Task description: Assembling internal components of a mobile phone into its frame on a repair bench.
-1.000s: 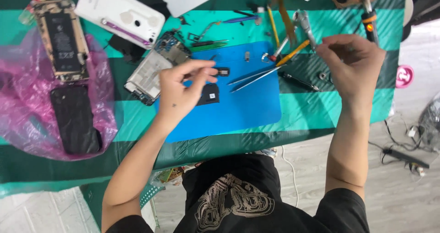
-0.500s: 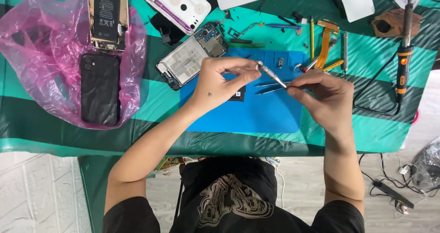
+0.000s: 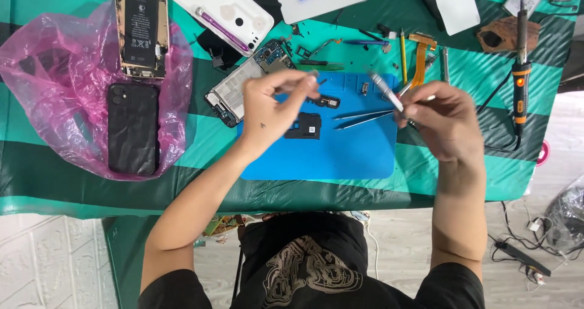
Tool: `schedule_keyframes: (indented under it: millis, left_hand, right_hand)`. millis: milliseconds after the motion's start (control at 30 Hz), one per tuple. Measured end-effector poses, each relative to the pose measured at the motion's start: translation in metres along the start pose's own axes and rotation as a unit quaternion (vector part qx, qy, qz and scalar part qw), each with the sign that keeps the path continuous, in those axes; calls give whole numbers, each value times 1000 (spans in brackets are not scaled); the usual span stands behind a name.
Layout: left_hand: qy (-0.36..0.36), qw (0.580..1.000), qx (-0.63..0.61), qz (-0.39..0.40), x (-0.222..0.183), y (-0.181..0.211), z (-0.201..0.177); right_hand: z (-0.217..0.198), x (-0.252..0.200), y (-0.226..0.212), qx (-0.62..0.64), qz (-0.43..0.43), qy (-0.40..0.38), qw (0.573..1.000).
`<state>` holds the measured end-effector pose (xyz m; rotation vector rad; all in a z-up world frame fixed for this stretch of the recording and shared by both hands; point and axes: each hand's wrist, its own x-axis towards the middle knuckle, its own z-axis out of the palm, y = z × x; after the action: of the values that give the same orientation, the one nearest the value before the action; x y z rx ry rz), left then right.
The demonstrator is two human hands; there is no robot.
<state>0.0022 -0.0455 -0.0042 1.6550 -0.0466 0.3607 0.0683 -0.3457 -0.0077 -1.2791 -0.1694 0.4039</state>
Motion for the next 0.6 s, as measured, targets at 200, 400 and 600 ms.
schedule_keyframes:
  millis: [200, 400, 600]
  left_hand:
    - [10, 998, 20, 62, 3, -4, 4]
    - [-9, 991, 20, 128, -5, -15, 20]
    - [-50, 984, 66, 157, -8, -13, 22]
  right_hand:
    - [-32, 60, -12, -420, -236, 68, 873]
    - [-16, 80, -3, -637, -359, 40, 681]
    - [70, 46, -2, -289, -259, -162, 907]
